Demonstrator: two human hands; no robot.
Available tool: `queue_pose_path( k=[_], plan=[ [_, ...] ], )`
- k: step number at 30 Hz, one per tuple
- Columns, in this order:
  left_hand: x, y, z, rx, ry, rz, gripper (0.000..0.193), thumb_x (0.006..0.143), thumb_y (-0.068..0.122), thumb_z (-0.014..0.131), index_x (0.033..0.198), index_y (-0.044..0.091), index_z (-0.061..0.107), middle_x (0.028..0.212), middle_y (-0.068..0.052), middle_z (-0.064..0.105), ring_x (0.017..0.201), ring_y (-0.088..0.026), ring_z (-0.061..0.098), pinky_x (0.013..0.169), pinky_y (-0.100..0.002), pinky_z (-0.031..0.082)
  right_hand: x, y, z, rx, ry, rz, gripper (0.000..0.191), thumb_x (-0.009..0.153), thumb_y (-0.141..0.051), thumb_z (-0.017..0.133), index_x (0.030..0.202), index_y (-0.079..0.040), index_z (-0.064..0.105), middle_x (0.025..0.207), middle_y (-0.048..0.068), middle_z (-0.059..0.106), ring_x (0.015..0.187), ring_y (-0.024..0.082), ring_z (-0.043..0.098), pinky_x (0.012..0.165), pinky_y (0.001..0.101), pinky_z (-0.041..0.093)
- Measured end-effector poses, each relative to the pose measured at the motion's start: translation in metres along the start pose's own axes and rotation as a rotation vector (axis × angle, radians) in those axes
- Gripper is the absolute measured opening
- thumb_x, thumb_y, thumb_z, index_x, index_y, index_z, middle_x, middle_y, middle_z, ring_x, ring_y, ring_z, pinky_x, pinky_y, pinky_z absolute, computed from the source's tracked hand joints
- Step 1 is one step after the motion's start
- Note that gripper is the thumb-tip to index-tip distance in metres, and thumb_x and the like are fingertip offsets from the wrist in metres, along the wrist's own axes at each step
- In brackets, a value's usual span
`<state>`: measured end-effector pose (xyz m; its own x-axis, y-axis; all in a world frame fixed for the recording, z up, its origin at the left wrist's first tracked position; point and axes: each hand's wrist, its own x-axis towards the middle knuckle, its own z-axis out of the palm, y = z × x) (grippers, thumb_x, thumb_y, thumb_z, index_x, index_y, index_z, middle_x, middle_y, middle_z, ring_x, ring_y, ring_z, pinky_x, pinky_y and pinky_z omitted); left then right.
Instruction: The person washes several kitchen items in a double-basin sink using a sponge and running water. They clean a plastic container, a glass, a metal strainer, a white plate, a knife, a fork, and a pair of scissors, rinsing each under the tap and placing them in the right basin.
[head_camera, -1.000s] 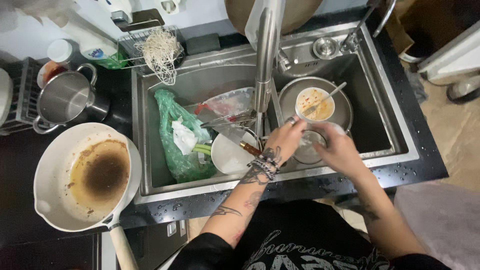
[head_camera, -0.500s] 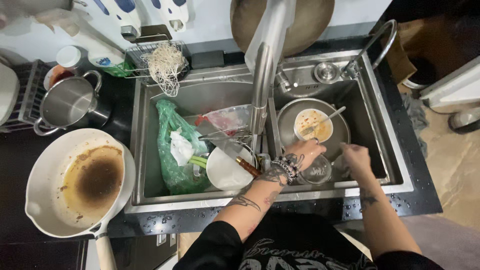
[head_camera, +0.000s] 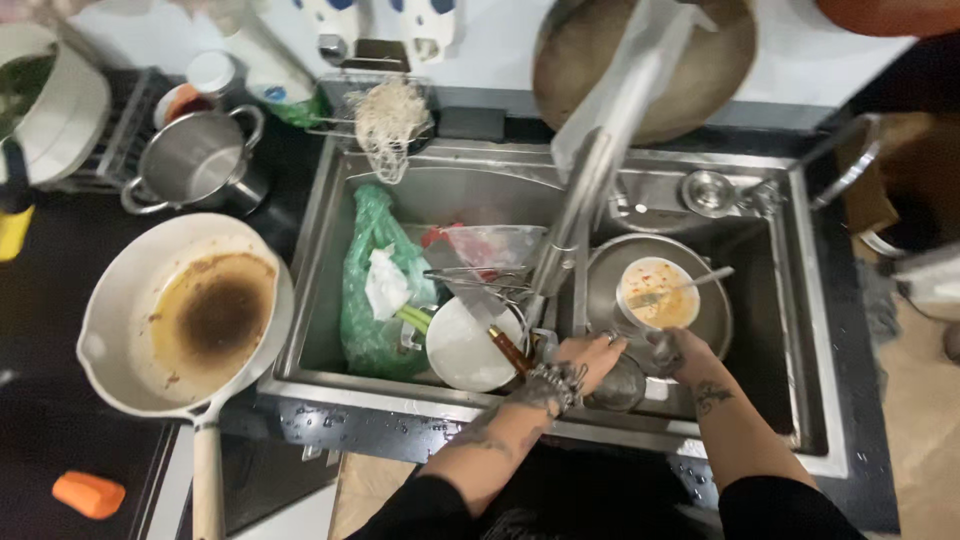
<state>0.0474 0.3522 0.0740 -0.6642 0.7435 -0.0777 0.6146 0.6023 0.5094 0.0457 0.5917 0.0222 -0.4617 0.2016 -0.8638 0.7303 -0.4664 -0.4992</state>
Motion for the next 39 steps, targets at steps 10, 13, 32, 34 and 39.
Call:
queue_pose_path(
  k=[10, 13, 32, 34, 39],
  plan=[
    [-0.117, -0.043, -0.032, -0.679, 0.402, -0.482, 0.020, 0.093, 0.010, 0.066, 0.112, 0.007, 0.067, 0.102, -0.008, 0.072, 0.082, -0.021, 0.070, 0.074, -0.031, 0.056, 0.055, -0.001, 0.043, 0.395, -0.144, 0.144, 0.033, 0.103, -0.020, 0.047, 0.127, -0.003, 0.062, 0.116, 0.015, 0.070, 0.102, 0.028, 0.070, 0.087, 0.0433, 0.060],
    [-0.143, -0.063, -0.029, -0.690, 0.565, -0.438, 0.018, 0.092, 0.008, 0.070, 0.111, 0.006, 0.068, 0.104, -0.007, 0.072, 0.089, -0.017, 0.070, 0.073, -0.029, 0.056, 0.060, 0.001, 0.048, 0.403, -0.195, 0.112, 0.034, 0.103, -0.015, 0.046, 0.129, -0.001, 0.061, 0.118, 0.017, 0.069, 0.104, 0.027, 0.071, 0.089, 0.0420, 0.062],
    [-0.074, -0.057, -0.042, -1.651, 0.120, -0.574, 0.071, 0.090, 0.040, 0.072, 0.143, 0.012, 0.033, 0.134, -0.011, 0.061, 0.097, -0.023, 0.072, 0.074, -0.032, 0.060, -0.075, -0.015, 0.020, -0.497, 0.013, -0.155, 0.039, 0.095, -0.018, 0.056, 0.116, 0.011, 0.070, 0.090, 0.022, 0.075, 0.078, 0.037, 0.067, 0.064, 0.0464, 0.052],
    [-0.076, -0.056, -0.055, -1.644, 0.076, -0.530, 0.069, 0.091, 0.042, 0.069, 0.147, 0.011, 0.043, 0.135, -0.010, 0.061, 0.096, -0.022, 0.072, 0.071, -0.033, 0.062, -0.082, -0.005, 0.046, -0.561, -0.042, -0.156, 0.036, 0.093, -0.017, 0.056, 0.112, 0.009, 0.073, 0.088, 0.022, 0.078, 0.079, 0.031, 0.072, 0.067, 0.0405, 0.056],
    [-0.103, -0.080, -0.063, -1.705, 0.188, -0.533, 0.061, 0.092, 0.019, 0.062, 0.148, 0.010, 0.042, 0.132, -0.018, 0.062, 0.103, -0.031, 0.071, 0.068, -0.045, 0.065, -0.088, 0.030, 0.108, -0.726, -0.164, -0.197, 0.037, 0.092, -0.016, 0.058, 0.110, 0.011, 0.075, 0.086, 0.021, 0.080, 0.077, 0.027, 0.074, 0.070, 0.0355, 0.057]
  ],
)
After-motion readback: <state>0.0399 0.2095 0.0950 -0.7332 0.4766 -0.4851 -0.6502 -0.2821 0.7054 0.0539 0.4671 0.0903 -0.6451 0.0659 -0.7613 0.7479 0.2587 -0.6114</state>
